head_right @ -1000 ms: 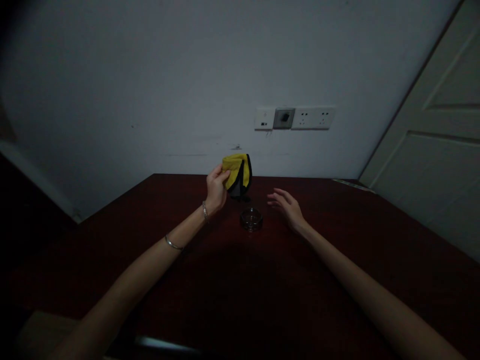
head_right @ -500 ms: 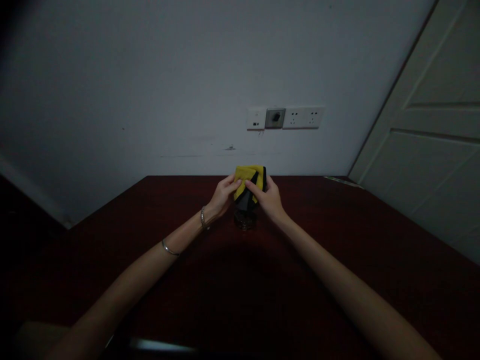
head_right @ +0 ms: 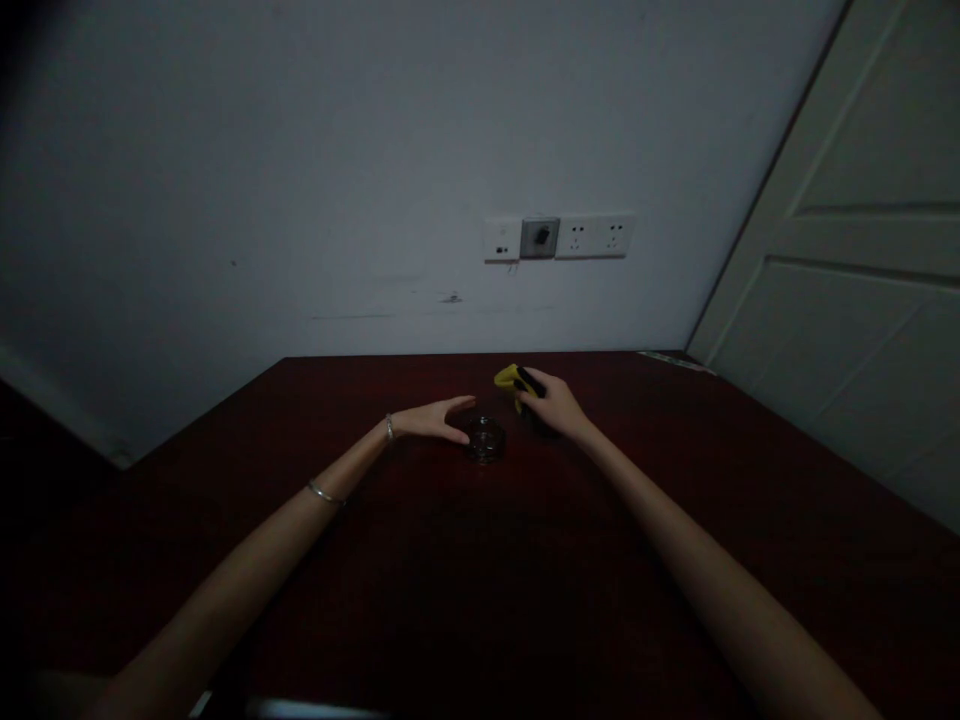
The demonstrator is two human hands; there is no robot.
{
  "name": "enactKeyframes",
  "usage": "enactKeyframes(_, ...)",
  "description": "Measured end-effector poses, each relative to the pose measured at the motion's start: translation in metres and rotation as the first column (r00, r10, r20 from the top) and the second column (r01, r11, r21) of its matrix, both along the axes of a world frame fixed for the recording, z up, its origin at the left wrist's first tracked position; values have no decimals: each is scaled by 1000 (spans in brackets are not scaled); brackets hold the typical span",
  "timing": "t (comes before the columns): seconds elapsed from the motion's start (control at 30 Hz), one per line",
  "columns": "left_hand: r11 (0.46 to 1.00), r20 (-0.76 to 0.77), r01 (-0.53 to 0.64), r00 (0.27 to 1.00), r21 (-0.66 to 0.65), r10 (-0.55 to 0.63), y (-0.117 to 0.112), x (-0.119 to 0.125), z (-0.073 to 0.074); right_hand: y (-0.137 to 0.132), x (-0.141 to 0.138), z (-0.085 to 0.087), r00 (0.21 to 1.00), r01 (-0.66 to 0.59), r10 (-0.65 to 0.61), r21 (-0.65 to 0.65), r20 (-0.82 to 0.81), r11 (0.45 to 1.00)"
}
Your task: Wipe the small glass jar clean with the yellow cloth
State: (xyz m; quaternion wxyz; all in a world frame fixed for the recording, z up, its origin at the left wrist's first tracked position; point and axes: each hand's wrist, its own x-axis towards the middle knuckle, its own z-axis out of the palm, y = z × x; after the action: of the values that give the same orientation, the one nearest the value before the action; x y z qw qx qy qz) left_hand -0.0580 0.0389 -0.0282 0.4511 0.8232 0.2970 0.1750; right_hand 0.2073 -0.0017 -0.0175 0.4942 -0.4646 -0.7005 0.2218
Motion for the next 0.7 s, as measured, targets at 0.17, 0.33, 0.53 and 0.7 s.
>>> enactKeyframes(0.17, 999, -1, 50, 999, -20, -50, -1, 4, -16, 3, -7, 1, 966, -192, 188, 5, 180, 981)
enactKeyframes(0.33, 995, 138, 87, 987, -46, -80, -3, 8, -24, 14, -25, 14, 892, -342, 331, -19, 306, 939)
enactKeyframes(0.53, 997, 187, 73, 979, 40, -79, -7, 18, -24, 30, -33, 15, 825, -396, 380, -53, 418, 917)
enactKeyframes(0.7, 997, 210, -44, 977, 69, 28, -15, 24, -24, 33, -34, 12, 785, -406, 387, -70, 484, 911)
